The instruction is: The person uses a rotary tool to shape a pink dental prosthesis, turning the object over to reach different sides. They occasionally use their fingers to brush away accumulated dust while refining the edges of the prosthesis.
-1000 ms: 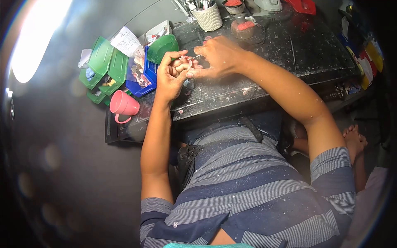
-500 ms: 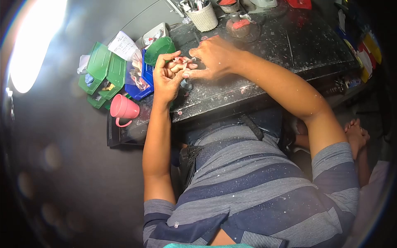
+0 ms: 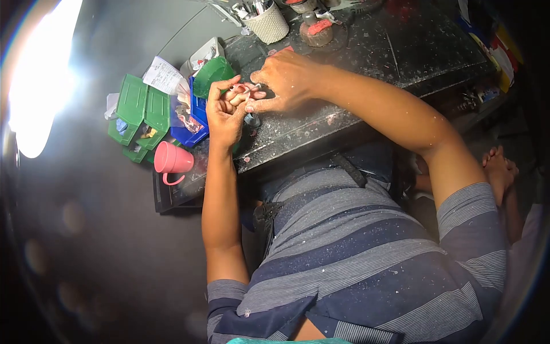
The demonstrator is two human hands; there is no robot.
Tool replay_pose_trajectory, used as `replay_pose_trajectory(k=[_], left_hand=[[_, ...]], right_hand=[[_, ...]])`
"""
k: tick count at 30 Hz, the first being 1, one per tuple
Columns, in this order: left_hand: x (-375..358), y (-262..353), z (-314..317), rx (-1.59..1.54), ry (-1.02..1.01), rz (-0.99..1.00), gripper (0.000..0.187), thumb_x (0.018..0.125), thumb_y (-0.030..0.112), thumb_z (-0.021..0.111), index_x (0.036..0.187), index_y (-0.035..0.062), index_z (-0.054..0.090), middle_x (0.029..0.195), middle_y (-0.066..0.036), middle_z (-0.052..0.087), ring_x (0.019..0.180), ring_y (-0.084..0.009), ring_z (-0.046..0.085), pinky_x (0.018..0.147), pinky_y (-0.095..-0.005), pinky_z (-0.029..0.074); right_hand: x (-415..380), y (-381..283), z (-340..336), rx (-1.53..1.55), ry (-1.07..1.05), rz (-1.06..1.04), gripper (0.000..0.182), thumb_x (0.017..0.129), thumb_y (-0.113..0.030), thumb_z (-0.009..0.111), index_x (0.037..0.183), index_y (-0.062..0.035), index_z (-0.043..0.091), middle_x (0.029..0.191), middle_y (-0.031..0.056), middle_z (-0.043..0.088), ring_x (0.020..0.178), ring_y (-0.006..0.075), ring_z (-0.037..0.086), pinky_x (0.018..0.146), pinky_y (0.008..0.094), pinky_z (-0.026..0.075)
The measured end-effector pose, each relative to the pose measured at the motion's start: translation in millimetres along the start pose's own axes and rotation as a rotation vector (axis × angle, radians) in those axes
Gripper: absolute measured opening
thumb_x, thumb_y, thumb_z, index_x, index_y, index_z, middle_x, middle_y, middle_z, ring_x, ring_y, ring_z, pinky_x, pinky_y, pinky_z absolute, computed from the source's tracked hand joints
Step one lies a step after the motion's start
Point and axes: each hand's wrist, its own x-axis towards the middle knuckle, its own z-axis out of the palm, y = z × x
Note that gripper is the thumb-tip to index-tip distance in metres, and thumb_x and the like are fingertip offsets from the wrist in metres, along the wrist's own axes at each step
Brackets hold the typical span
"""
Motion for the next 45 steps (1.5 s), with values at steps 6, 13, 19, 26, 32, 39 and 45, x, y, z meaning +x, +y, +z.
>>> replay_pose_trajectory(k=[6, 13, 19, 26, 32, 39, 45], left_hand=[[0.6, 0.9, -1.3, 0.016, -0.023, -0.044, 0.050, 0.092, -0.008, 0.072, 0.135, -0.0046, 0.047, 0.117, -0.021, 0.068, 0.108, -0.0319, 0.074, 0.096, -0.0388, 0.059], [-0.3, 0.5, -3.5, 0.077, -0.030, -0.071, 0.051, 0.091, -0.007, 0.073, 0.135, -0.0041, 0.048, 0.117, -0.020, 0.068, 0.109, -0.0305, 0.073, 0.096, -0.0384, 0.059], [-0.1, 1.0, -3.7, 0.088, -0.019, -0.063, 0.050, 0.091, -0.006, 0.074, 0.134, -0.0030, 0.048, 0.117, -0.019, 0.068, 0.109, -0.0304, 0.073, 0.096, -0.0391, 0.059], [-0.1, -0.6, -3.9, 0.032, -0.006, -0.028, 0.050, 0.092, -0.006, 0.074, 0.134, -0.0033, 0.048, 0.118, -0.020, 0.068, 0.109, -0.0322, 0.073, 0.097, -0.0401, 0.059], [-0.8, -0.8, -3.8, 0.059, 0.002, -0.015, 0.050, 0.092, -0.006, 0.073, 0.134, -0.0036, 0.047, 0.118, -0.021, 0.068, 0.110, -0.0344, 0.073, 0.097, -0.0415, 0.059], [1.2, 0.0, -2.9, 0.038, 0.010, 0.009, 0.051, 0.092, -0.006, 0.074, 0.135, -0.0034, 0.046, 0.120, -0.024, 0.068, 0.110, -0.0360, 0.073, 0.097, -0.0424, 0.059], [1.5, 3.1, 0.2, 0.078, 0.037, 0.001, 0.051, 0.093, -0.007, 0.073, 0.135, -0.0014, 0.045, 0.120, -0.022, 0.068, 0.111, -0.0328, 0.073, 0.097, -0.0371, 0.060]], right_hand=[[0.4, 2.5, -2.3, -0.064, -0.041, 0.015, 0.072, 0.085, -0.070, 0.067, 0.079, 0.0018, 0.070, 0.064, 0.0229, 0.063, 0.066, 0.0433, 0.067, 0.068, 0.0520, 0.053], [-2.6, 4.6, 5.2, -0.122, 0.083, -0.058, 0.067, 0.084, -0.065, 0.072, 0.079, 0.0012, 0.067, 0.062, 0.0227, 0.062, 0.062, 0.0441, 0.064, 0.060, 0.0515, 0.050], [0.0, 3.1, 3.9, -0.104, 0.025, -0.038, 0.065, 0.085, -0.064, 0.071, 0.079, 0.0014, 0.067, 0.063, 0.0225, 0.062, 0.061, 0.0442, 0.063, 0.060, 0.0518, 0.050], [-1.5, -0.5, 2.9, -0.028, 0.031, -0.024, 0.064, 0.086, -0.061, 0.070, 0.078, 0.0020, 0.067, 0.061, 0.0227, 0.061, 0.060, 0.0435, 0.062, 0.060, 0.0518, 0.049], [-2.9, -3.3, 1.1, -0.048, -0.011, -0.002, 0.065, 0.088, -0.063, 0.066, 0.080, 0.0012, 0.070, 0.068, 0.0227, 0.066, 0.069, 0.0408, 0.068, 0.068, 0.0508, 0.053], [-0.6, -6.1, -2.6, 0.010, -0.091, 0.089, 0.068, 0.089, -0.065, 0.065, 0.083, 0.0018, 0.071, 0.071, 0.0249, 0.066, 0.070, 0.0433, 0.068, 0.070, 0.0518, 0.054], [-2.0, -0.2, 7.9, -0.053, 0.061, 0.000, 0.070, 0.089, -0.069, 0.064, 0.079, 0.0008, 0.070, 0.070, 0.0284, 0.065, 0.073, 0.0476, 0.069, 0.071, 0.0542, 0.054]])
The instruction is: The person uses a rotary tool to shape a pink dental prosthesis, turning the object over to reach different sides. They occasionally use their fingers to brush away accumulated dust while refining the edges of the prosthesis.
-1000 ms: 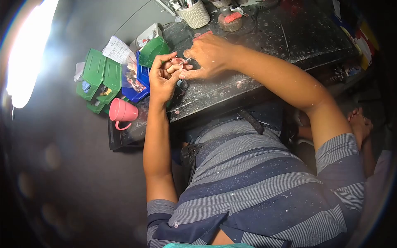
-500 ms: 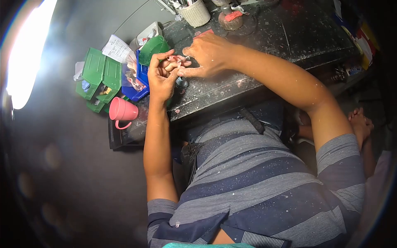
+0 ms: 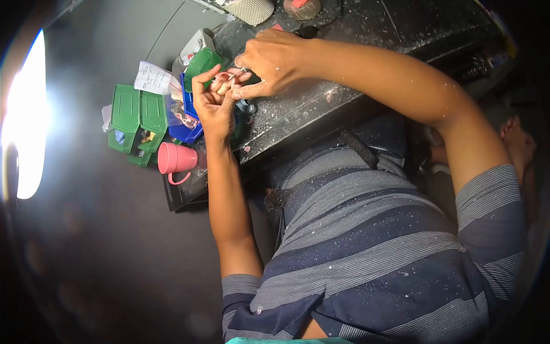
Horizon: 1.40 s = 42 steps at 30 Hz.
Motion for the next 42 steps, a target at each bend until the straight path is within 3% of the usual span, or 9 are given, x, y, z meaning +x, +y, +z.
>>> replay_pose_trajectory(k=[3, 11, 16, 20, 27, 29, 33, 38, 42], left_hand=[[-0.8, -1.0, -0.8, 0.034, 0.004, 0.017, 0.052, 0.092, -0.006, 0.074, 0.135, -0.0012, 0.045, 0.120, -0.022, 0.068, 0.111, -0.0326, 0.073, 0.097, -0.0370, 0.059], [0.7, -0.6, -2.2, -0.023, 0.044, -0.015, 0.051, 0.095, -0.006, 0.071, 0.137, -0.0016, 0.043, 0.122, -0.026, 0.067, 0.111, -0.0361, 0.072, 0.099, -0.0432, 0.059], [4.0, -2.6, -14.2, -0.202, -0.058, -0.071, 0.057, 0.102, 0.023, 0.070, 0.144, -0.0025, 0.041, 0.129, -0.035, 0.064, 0.111, -0.0364, 0.073, 0.097, -0.0442, 0.060], [3.1, -3.5, -15.0, -0.333, -0.047, -0.123, 0.063, 0.101, 0.033, 0.069, 0.143, -0.0047, 0.041, 0.129, -0.033, 0.065, 0.110, -0.0350, 0.073, 0.096, -0.0452, 0.060], [2.9, -4.6, -7.9, -0.222, -0.035, -0.106, 0.057, 0.101, 0.025, 0.071, 0.141, -0.0030, 0.042, 0.125, -0.029, 0.067, 0.105, -0.0323, 0.074, 0.095, -0.0438, 0.060], [3.7, -0.9, 0.5, -0.138, 0.027, -0.092, 0.051, 0.101, 0.016, 0.071, 0.140, -0.0020, 0.042, 0.122, -0.026, 0.069, 0.103, -0.0309, 0.074, 0.093, -0.0425, 0.061], [2.6, -3.7, -4.9, -0.137, -0.069, 0.008, 0.054, 0.099, 0.015, 0.073, 0.141, -0.0021, 0.044, 0.124, -0.021, 0.067, 0.109, -0.0255, 0.071, 0.095, -0.0374, 0.059], [1.4, -8.6, -8.9, -0.096, 0.020, -0.013, 0.047, 0.098, -0.004, 0.067, 0.140, -0.0001, 0.045, 0.122, -0.019, 0.066, 0.111, -0.0243, 0.069, 0.095, -0.0366, 0.059], [1.4, -5.9, -9.1, -0.058, 0.034, -0.054, 0.064, 0.090, 0.012, 0.083, 0.138, -0.0007, 0.042, 0.128, -0.019, 0.062, 0.115, -0.0284, 0.069, 0.099, -0.0376, 0.058]], right_hand=[[0.4, 4.1, 9.0, 0.020, 0.117, -0.084, 0.061, 0.088, -0.060, 0.069, 0.077, -0.0004, 0.066, 0.060, 0.0216, 0.061, 0.062, 0.0429, 0.065, 0.061, 0.0508, 0.051], [-0.1, 1.0, 2.6, 0.001, 0.081, -0.036, 0.059, 0.084, -0.056, 0.072, 0.079, 0.0024, 0.071, 0.063, 0.0226, 0.065, 0.063, 0.0439, 0.067, 0.063, 0.0506, 0.054], [2.1, -8.7, -12.7, 0.027, 0.218, 0.049, 0.065, 0.077, -0.061, 0.076, 0.079, 0.0044, 0.070, 0.060, 0.0224, 0.064, 0.063, 0.0426, 0.069, 0.064, 0.0500, 0.056], [3.5, -11.9, -6.3, -0.010, 0.221, 0.094, 0.080, 0.075, -0.072, 0.073, 0.080, 0.0078, 0.069, 0.062, 0.0243, 0.065, 0.062, 0.0426, 0.070, 0.064, 0.0499, 0.057], [7.6, -19.9, -5.1, -0.015, 0.090, 0.182, 0.093, 0.075, -0.085, 0.065, 0.074, 0.0074, 0.070, 0.062, 0.0239, 0.066, 0.062, 0.0416, 0.070, 0.062, 0.0488, 0.057], [7.3, -16.0, -1.4, -0.034, 0.089, 0.166, 0.091, 0.076, -0.084, 0.065, 0.072, 0.0065, 0.070, 0.062, 0.0236, 0.066, 0.061, 0.0415, 0.070, 0.061, 0.0488, 0.057], [6.5, -19.0, -3.9, -0.039, 0.050, 0.191, 0.085, 0.079, -0.080, 0.066, 0.071, 0.0042, 0.071, 0.062, 0.0232, 0.065, 0.061, 0.0413, 0.070, 0.061, 0.0490, 0.057], [4.8, -18.1, 2.6, -0.056, 0.052, 0.173, 0.077, 0.083, -0.073, 0.067, 0.073, 0.0031, 0.071, 0.065, 0.0235, 0.066, 0.065, 0.0411, 0.071, 0.064, 0.0493, 0.058], [5.0, -18.1, 0.0, -0.057, 0.035, 0.168, 0.074, 0.086, -0.070, 0.066, 0.077, 0.0035, 0.071, 0.070, 0.0242, 0.068, 0.069, 0.0414, 0.072, 0.067, 0.0499, 0.058]])
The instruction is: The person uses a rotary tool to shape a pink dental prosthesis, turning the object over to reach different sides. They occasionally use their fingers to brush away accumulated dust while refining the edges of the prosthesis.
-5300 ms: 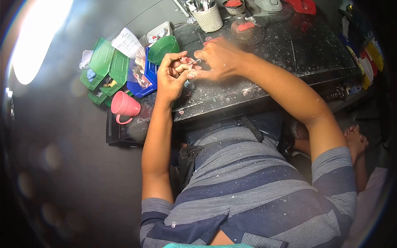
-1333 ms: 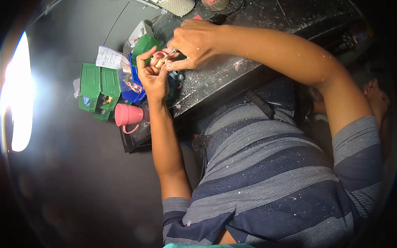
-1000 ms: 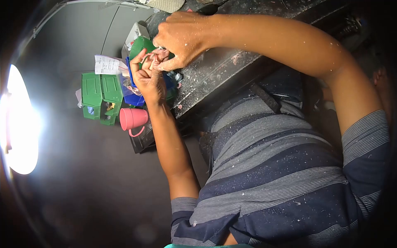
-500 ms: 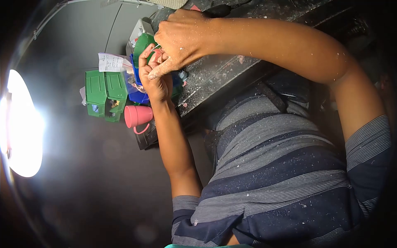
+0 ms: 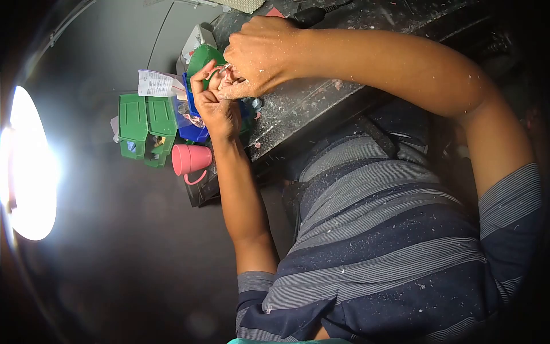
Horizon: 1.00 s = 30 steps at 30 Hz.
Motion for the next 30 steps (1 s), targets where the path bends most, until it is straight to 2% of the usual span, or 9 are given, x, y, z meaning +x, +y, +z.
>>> replay_pose_trajectory(k=[3, 5, 10, 13, 15, 19, 27, 29, 30], left_hand=[[0.5, 0.3, 2.4, 0.042, 0.037, -0.003, 0.067, 0.089, 0.016, 0.085, 0.137, -0.0007, 0.042, 0.127, -0.019, 0.062, 0.115, -0.0285, 0.069, 0.100, -0.0375, 0.058], [0.3, -2.2, -0.4, -0.059, -0.050, 0.070, 0.057, 0.092, 0.001, 0.076, 0.139, -0.0013, 0.044, 0.126, -0.019, 0.061, 0.117, -0.0265, 0.067, 0.101, -0.0395, 0.058], [0.3, 0.9, 1.1, 0.015, -0.056, 0.090, 0.063, 0.088, 0.002, 0.081, 0.138, -0.0029, 0.044, 0.127, -0.019, 0.060, 0.121, -0.0273, 0.065, 0.103, -0.0398, 0.057], [0.0, 2.9, 2.8, 0.037, -0.063, 0.073, 0.062, 0.088, 0.001, 0.081, 0.138, -0.0034, 0.045, 0.126, -0.018, 0.061, 0.119, -0.0267, 0.066, 0.102, -0.0384, 0.057], [-0.5, 5.0, 3.9, 0.043, -0.072, 0.066, 0.061, 0.088, 0.001, 0.081, 0.138, -0.0035, 0.045, 0.124, -0.017, 0.063, 0.118, -0.0264, 0.067, 0.101, -0.0375, 0.058], [-0.5, 7.5, 7.5, 0.121, -0.057, 0.062, 0.059, 0.089, 0.000, 0.081, 0.137, -0.0045, 0.048, 0.119, -0.015, 0.065, 0.113, -0.0265, 0.070, 0.099, -0.0363, 0.059], [-1.9, 6.9, 10.2, 0.132, -0.034, 0.080, 0.059, 0.089, 0.004, 0.083, 0.137, -0.0055, 0.050, 0.117, -0.014, 0.066, 0.112, -0.0259, 0.071, 0.098, -0.0370, 0.059], [-1.3, 6.2, 8.4, 0.210, -0.061, 0.117, 0.052, 0.091, -0.008, 0.072, 0.138, -0.0028, 0.049, 0.118, -0.018, 0.068, 0.109, -0.0304, 0.073, 0.095, -0.0367, 0.059], [-1.2, 6.3, 8.4, 0.209, -0.056, 0.120, 0.052, 0.091, -0.008, 0.072, 0.138, -0.0028, 0.049, 0.118, -0.018, 0.068, 0.109, -0.0304, 0.073, 0.095, -0.0367, 0.059]], right_hand=[[0.2, 1.4, 3.0, 0.003, 0.005, 0.001, 0.075, 0.086, -0.070, 0.066, 0.080, 0.0041, 0.072, 0.071, 0.0241, 0.068, 0.069, 0.0412, 0.072, 0.068, 0.0499, 0.058], [-1.5, 0.5, 1.0, -0.015, -0.025, 0.001, 0.074, 0.086, -0.070, 0.065, 0.081, 0.0039, 0.072, 0.071, 0.0240, 0.069, 0.070, 0.0414, 0.072, 0.068, 0.0501, 0.058], [-1.0, 1.7, -2.3, -0.024, -0.032, -0.003, 0.073, 0.087, -0.070, 0.065, 0.082, 0.0027, 0.072, 0.072, 0.0236, 0.069, 0.071, 0.0418, 0.072, 0.069, 0.0503, 0.058], [-1.3, 2.4, -5.7, -0.031, -0.119, 0.010, 0.072, 0.087, -0.070, 0.065, 0.083, 0.0018, 0.072, 0.075, 0.0237, 0.070, 0.072, 0.0414, 0.072, 0.070, 0.0498, 0.059], [-3.4, 3.7, -1.5, -0.076, -0.067, -0.058, 0.071, 0.087, -0.070, 0.065, 0.084, 0.0010, 0.072, 0.074, 0.0233, 0.070, 0.071, 0.0404, 0.072, 0.069, 0.0492, 0.058], [-3.9, 4.6, -2.6, -0.067, -0.067, -0.036, 0.070, 0.088, -0.069, 0.065, 0.085, 0.0006, 0.071, 0.074, 0.0231, 0.069, 0.070, 0.0401, 0.071, 0.068, 0.0491, 0.058], [-10.7, 9.4, 10.5, -0.065, 0.115, -0.139, 0.067, 0.089, -0.064, 0.066, 0.087, 0.0029, 0.071, 0.072, 0.0246, 0.068, 0.069, 0.0420, 0.070, 0.067, 0.0495, 0.057], [-10.1, 9.0, 11.3, -0.066, 0.101, -0.141, 0.066, 0.089, -0.063, 0.066, 0.087, 0.0031, 0.071, 0.072, 0.0246, 0.068, 0.070, 0.0421, 0.070, 0.068, 0.0499, 0.057], [-9.6, 8.0, 10.9, -0.067, 0.090, -0.136, 0.065, 0.089, -0.062, 0.067, 0.086, 0.0033, 0.071, 0.072, 0.0245, 0.068, 0.070, 0.0422, 0.071, 0.068, 0.0503, 0.057]])
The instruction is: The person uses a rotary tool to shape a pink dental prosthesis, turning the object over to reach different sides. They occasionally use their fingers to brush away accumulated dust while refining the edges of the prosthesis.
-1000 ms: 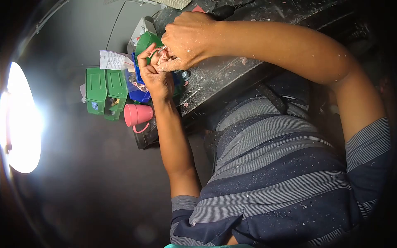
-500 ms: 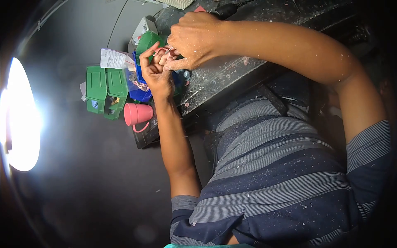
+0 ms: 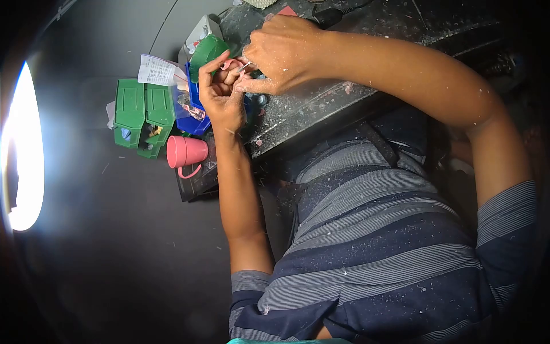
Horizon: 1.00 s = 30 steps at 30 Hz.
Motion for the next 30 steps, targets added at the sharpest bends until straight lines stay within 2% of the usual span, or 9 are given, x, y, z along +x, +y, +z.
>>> replay_pose_trajectory(k=[11, 25, 27, 30], left_hand=[[-1.0, -6.0, -2.0, -0.043, -0.023, 0.003, 0.052, 0.092, 0.000, 0.076, 0.137, -0.0035, 0.048, 0.118, -0.018, 0.067, 0.109, -0.0297, 0.073, 0.096, -0.0369, 0.059], [0.0, -3.6, 1.3, -0.044, 0.015, 0.026, 0.048, 0.094, -0.002, 0.073, 0.135, -0.0033, 0.048, 0.115, -0.018, 0.067, 0.108, -0.0286, 0.073, 0.094, -0.0358, 0.060], [0.2, -4.5, 0.1, -0.083, 0.021, -0.005, 0.057, 0.091, 0.003, 0.080, 0.138, -0.0050, 0.049, 0.117, -0.018, 0.067, 0.112, -0.0316, 0.072, 0.098, -0.0368, 0.059], [0.0, -4.6, 0.9, -0.049, 0.025, -0.004, 0.051, 0.093, -0.001, 0.075, 0.136, -0.0039, 0.048, 0.117, -0.018, 0.068, 0.110, -0.0311, 0.073, 0.096, -0.0376, 0.060]], right_hand=[[-0.3, 0.3, -3.1, -0.006, -0.005, 0.001, 0.068, 0.088, -0.064, 0.068, 0.084, 0.0036, 0.071, 0.068, 0.0237, 0.067, 0.067, 0.0422, 0.069, 0.065, 0.0505, 0.055], [5.1, -3.9, -8.5, 0.046, -0.090, 0.042, 0.072, 0.090, -0.068, 0.064, 0.086, 0.0034, 0.072, 0.071, 0.0253, 0.068, 0.070, 0.0437, 0.069, 0.068, 0.0514, 0.054], [6.2, -6.9, -9.6, -0.040, -0.049, 0.067, 0.070, 0.091, -0.067, 0.064, 0.085, 0.0027, 0.072, 0.071, 0.0252, 0.068, 0.069, 0.0440, 0.069, 0.067, 0.0516, 0.054], [5.8, -8.3, -10.9, 0.000, -0.118, 0.077, 0.068, 0.091, -0.065, 0.065, 0.085, 0.0018, 0.072, 0.071, 0.0252, 0.068, 0.069, 0.0440, 0.069, 0.067, 0.0517, 0.054]])
